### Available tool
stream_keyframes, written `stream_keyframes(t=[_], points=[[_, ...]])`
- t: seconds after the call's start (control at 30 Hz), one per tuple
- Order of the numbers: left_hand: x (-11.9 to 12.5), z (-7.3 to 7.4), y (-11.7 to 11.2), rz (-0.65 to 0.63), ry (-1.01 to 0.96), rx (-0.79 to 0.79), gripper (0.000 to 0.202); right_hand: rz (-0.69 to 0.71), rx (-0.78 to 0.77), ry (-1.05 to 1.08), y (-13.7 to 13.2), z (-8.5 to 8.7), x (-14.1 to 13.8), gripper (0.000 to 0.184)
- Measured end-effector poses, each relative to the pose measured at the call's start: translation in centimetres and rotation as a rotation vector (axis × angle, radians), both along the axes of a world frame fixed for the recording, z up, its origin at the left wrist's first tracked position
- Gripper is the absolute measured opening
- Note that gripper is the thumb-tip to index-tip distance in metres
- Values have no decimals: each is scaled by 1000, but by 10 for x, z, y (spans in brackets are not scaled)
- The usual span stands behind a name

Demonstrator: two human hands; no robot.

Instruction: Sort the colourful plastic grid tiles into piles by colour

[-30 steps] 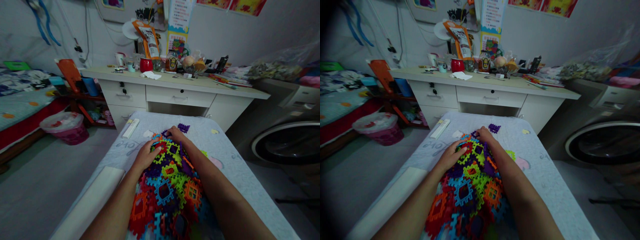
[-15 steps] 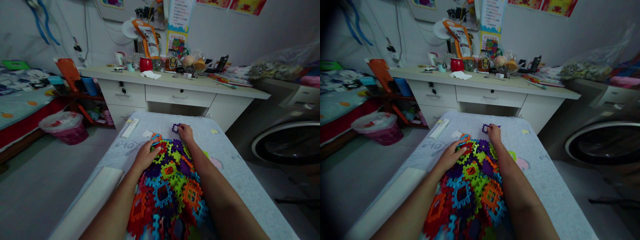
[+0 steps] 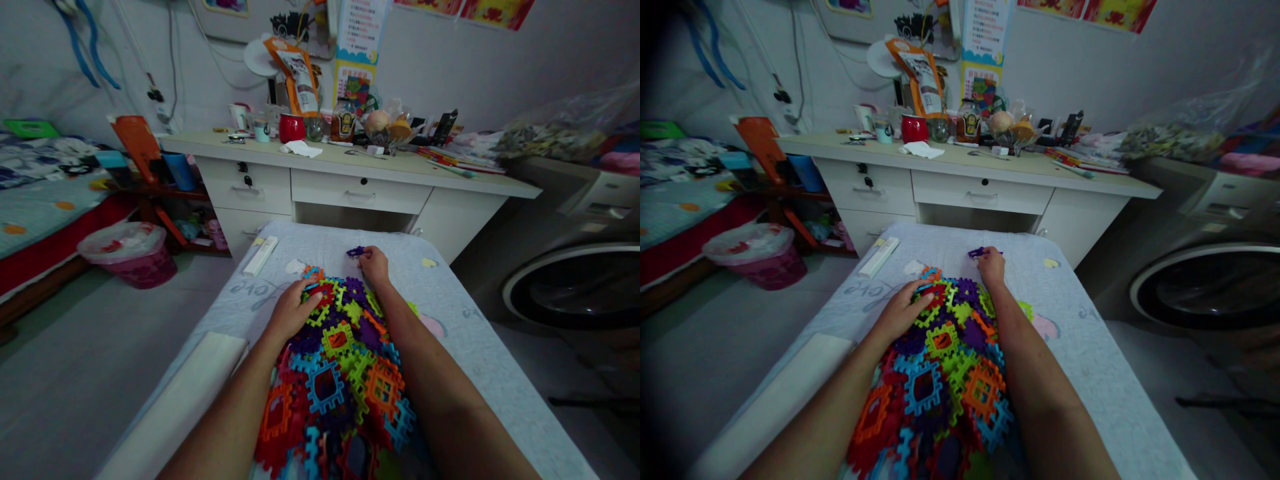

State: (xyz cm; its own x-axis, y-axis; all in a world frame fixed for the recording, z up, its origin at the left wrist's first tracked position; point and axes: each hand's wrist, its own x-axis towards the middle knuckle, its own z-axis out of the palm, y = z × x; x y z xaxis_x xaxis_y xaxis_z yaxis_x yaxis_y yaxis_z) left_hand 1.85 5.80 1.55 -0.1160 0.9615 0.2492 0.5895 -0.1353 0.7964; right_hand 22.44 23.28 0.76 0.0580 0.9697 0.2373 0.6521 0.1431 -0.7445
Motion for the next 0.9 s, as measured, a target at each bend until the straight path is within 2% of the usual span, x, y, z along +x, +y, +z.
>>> stream_keyframes(t=[0.17, 0.27, 0.4, 0.5, 0.67, 0.77, 0.9], points=[[0, 0, 0, -7, 5, -7, 37, 70, 88, -152, -3, 5, 0, 25], [-1, -1, 1, -14, -2, 3, 37, 128, 91, -150, -6, 3, -1, 29], [-1, -2, 1, -16, -7, 11, 38, 126, 111, -89, -7, 9, -1, 30], [-1, -2, 0, -22, -3, 11, 38, 122, 91, 18, -5, 23, 2, 26], [-1, -1, -1, -28, 0, 5, 39, 161, -72, 333, -7, 55, 19, 22], [-1, -1, -1, -36, -6, -7, 40, 176, -116, 386, -14, 69, 38, 16], [-1, -3, 0, -35, -13, -9, 42, 119, -116, 485, -23, 82, 63, 12]])
